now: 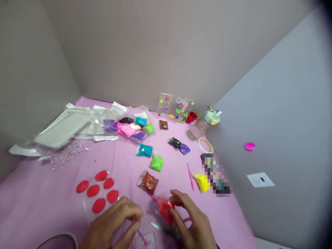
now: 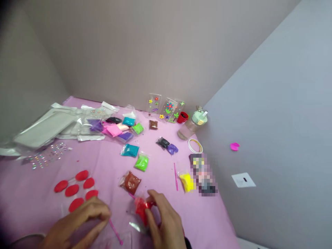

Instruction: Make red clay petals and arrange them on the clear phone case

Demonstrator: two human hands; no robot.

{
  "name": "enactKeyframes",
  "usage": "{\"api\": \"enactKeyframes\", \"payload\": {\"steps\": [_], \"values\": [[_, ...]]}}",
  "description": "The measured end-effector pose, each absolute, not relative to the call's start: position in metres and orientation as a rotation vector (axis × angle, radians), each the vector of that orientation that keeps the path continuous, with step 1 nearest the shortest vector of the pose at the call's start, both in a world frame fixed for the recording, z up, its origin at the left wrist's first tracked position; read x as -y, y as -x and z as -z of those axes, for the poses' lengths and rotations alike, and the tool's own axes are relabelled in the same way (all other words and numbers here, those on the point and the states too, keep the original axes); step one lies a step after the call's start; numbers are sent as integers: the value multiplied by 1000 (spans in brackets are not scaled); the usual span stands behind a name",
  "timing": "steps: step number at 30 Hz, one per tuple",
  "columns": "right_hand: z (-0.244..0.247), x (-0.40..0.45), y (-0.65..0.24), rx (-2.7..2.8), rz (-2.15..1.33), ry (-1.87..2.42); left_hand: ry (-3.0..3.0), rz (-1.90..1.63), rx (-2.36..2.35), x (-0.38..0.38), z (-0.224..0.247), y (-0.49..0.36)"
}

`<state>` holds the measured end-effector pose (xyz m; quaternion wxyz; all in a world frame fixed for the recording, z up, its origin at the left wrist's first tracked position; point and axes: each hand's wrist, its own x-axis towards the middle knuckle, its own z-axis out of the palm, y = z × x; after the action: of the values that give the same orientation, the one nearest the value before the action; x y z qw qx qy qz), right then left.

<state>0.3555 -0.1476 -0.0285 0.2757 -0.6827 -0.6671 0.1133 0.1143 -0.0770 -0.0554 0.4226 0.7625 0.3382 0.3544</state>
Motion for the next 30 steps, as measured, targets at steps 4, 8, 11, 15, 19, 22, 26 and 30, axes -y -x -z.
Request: {"api": "enactKeyframes", "payload": {"steps": [4, 8, 11, 15, 19, 22, 26, 30], "values": [[16, 141, -331, 1722, -496, 1636, -1808, -836, -960, 75, 41, -113], [12, 139, -321, 1676, -698, 1493, -1695, -767, -846, 83, 47, -114], [10, 140, -317, 1648, -722, 1412, -1642, -747, -803, 85, 48, -114], [14, 140, -313, 1592, -639, 1387, -1678, -666, -789, 85, 47, -114], [30, 144, -307, 1623, -518, 1328, -1767, -647, -798, 83, 46, -114], [42, 147, -300, 1619, -429, 1305, -1825, -666, -814, 83, 45, -118], [40, 145, -292, 1618, -422, 1264, -1870, -777, -887, 87, 43, -125], [28, 137, -288, 1566, -532, 1256, -1957, -884, -934, 88, 37, -126]]}}
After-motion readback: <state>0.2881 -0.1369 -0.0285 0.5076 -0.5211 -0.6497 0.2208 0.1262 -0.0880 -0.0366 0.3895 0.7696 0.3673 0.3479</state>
